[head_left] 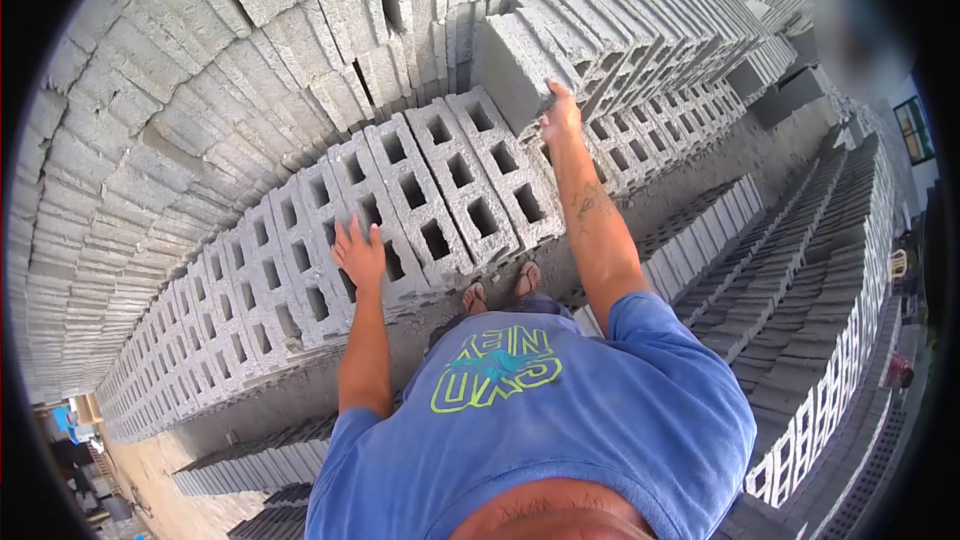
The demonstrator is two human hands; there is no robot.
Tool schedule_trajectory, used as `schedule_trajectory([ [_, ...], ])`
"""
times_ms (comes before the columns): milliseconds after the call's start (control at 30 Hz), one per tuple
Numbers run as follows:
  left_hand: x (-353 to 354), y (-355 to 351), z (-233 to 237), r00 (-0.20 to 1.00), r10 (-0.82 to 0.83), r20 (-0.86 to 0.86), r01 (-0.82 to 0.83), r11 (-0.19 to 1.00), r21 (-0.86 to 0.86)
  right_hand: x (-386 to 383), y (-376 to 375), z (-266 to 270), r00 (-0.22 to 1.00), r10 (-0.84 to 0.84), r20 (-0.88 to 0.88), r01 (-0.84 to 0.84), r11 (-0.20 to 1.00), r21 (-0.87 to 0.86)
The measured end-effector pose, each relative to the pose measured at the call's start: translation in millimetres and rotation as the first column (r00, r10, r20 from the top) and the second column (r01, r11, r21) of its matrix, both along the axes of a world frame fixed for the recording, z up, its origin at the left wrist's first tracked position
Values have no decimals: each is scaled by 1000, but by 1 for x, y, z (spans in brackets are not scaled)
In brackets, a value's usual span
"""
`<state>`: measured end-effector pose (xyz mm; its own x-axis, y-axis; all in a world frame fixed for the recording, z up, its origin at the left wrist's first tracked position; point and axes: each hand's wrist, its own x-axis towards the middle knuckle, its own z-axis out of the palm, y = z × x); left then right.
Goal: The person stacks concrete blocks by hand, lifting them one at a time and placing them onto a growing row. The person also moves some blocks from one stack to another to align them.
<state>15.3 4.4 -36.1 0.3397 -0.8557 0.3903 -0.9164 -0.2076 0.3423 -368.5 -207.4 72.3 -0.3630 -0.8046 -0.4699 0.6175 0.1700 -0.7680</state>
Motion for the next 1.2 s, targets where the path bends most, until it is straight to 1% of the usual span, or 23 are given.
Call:
schedule_trajectory([
  [33,-1,-2,0,1000,9,-10,-8,1000,14,-7,19,-3,999,37,-3,-38,999,-35],
  [67,-2,-3,-2,1000,6,-14,-6,1000,18,-13,39,-1,999,46,16,-46,999,8],
  [100,-2,-4,-4,999,39,-22,-39,999,21,-21,60,0,996,66,67,-64,997,-42],
  [133,-2,-8,-5,997,69,-29,-68,997,20,-31,80,-1,972,126,200,-111,990,-86],
  [167,-13,-16,6,989,130,-73,-126,990,56,-40,106,13,911,126,393,-88,990,-113],
  [200,-27,-27,19,990,121,-73,-116,991,64,-50,126,12,864,186,468,-112,977,-181],
  [267,-63,-62,47,972,-177,-153,138,962,-237,-61,158,5,818,86,569,-36,994,-100],
  [333,-112,-107,76,830,-463,-311,369,874,-317,-77,187,-15,766,91,636,1,990,-143],
  [400,-172,-146,95,741,-600,-302,519,797,-309,-83,211,-44,780,1,626,63,995,-81],
  [467,-224,-180,89,696,-666,-267,625,746,-230,-90,233,-75,727,-110,677,126,992,26],
  [533,-262,-205,78,652,-724,-226,733,678,-56,-90,250,-105,698,-171,695,149,984,93],
  [567,-274,-216,61,628,-770,-111,778,627,46,-91,256,-117,675,-115,729,104,993,60],
  [600,-287,-217,68,581,-807,-103,808,556,196,-94,259,-161,673,-184,716,197,978,66],
  [667,-309,-218,88,551,-824,-136,746,412,524,-88,257,-160,725,-187,663,192,979,67],
  [700,-316,-217,83,573,-809,-130,722,424,547,-83,252,-161,673,-173,719,239,971,10],
  [733,-320,-218,76,596,-789,-148,671,388,632,-82,254,-178,590,-211,779,270,961,56],
  [800,-325,-209,62,566,-813,-138,692,378,615,-75,269,-209,716,-353,602,227,933,278],
  [833,-329,-211,65,564,-815,-136,685,369,628,-72,268,-218,705,-363,609,224,929,295],
  [900,-331,-214,70,547,-814,-197,653,268,708,-64,263,-236,686,-370,626,207,924,320],
  [933,-330,-217,66,548,-813,-196,645,261,718,-61,259,-244,682,-376,627,199,921,335],
  [1000,-325,-225,64,508,-852,-129,671,297,679,-54,247,-261,676,-382,630,186,916,356],
  [1067,-320,-242,70,507,-855,-107,636,287,717,-50,234,-275,673,-386,631,172,911,374],
  [1200,-305,-287,49,585,-810,-48,579,375,724,-43,214,-297,689,-380,617,134,904,407],
])
